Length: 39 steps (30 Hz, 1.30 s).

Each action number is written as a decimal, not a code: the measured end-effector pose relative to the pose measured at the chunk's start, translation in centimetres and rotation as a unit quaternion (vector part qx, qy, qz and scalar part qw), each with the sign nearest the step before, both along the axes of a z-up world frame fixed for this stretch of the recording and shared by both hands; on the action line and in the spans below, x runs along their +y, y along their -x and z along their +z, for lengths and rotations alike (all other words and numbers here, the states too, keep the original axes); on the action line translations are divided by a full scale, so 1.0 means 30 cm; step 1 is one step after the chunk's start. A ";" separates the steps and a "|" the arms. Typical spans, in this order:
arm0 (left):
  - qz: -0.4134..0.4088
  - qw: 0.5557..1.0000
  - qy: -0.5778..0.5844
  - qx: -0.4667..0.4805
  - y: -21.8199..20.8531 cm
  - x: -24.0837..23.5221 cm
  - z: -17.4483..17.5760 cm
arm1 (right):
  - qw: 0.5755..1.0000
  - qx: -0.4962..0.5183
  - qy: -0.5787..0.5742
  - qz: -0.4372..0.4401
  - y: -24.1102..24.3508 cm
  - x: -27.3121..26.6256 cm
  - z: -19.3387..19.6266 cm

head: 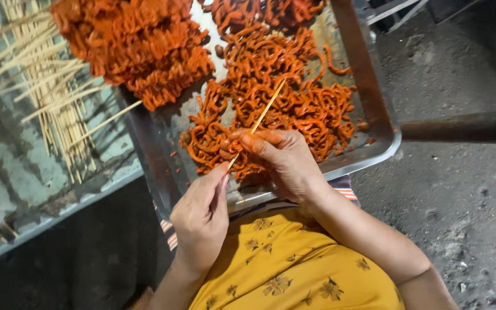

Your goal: The person threads orange-colored noodle-like food items onto wooden skewers from a tray.

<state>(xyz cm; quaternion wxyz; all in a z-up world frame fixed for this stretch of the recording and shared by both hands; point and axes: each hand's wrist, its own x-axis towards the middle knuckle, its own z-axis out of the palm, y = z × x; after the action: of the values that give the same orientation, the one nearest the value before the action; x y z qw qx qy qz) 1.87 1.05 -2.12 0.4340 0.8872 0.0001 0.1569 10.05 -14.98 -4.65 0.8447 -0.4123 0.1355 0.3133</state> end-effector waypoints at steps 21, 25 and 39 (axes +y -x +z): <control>0.072 0.997 0.007 0.040 0.011 0.044 -0.038 | 0.876 -0.335 0.307 -0.160 -0.014 -0.415 0.051; 0.088 0.996 -0.019 0.024 0.015 0.074 -0.061 | 0.810 -0.356 0.421 -0.202 -0.039 -0.459 0.076; 0.093 0.994 0.059 0.009 0.019 0.089 -0.085 | 0.617 -0.517 0.593 -0.014 -0.071 -0.436 0.029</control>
<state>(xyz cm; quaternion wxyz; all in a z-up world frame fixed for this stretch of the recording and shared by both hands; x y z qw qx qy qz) 1.30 3.73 -4.68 0.4688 0.8576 0.0956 0.1888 12.17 -28.05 -3.78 0.3511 -0.9156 -0.1608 -0.1123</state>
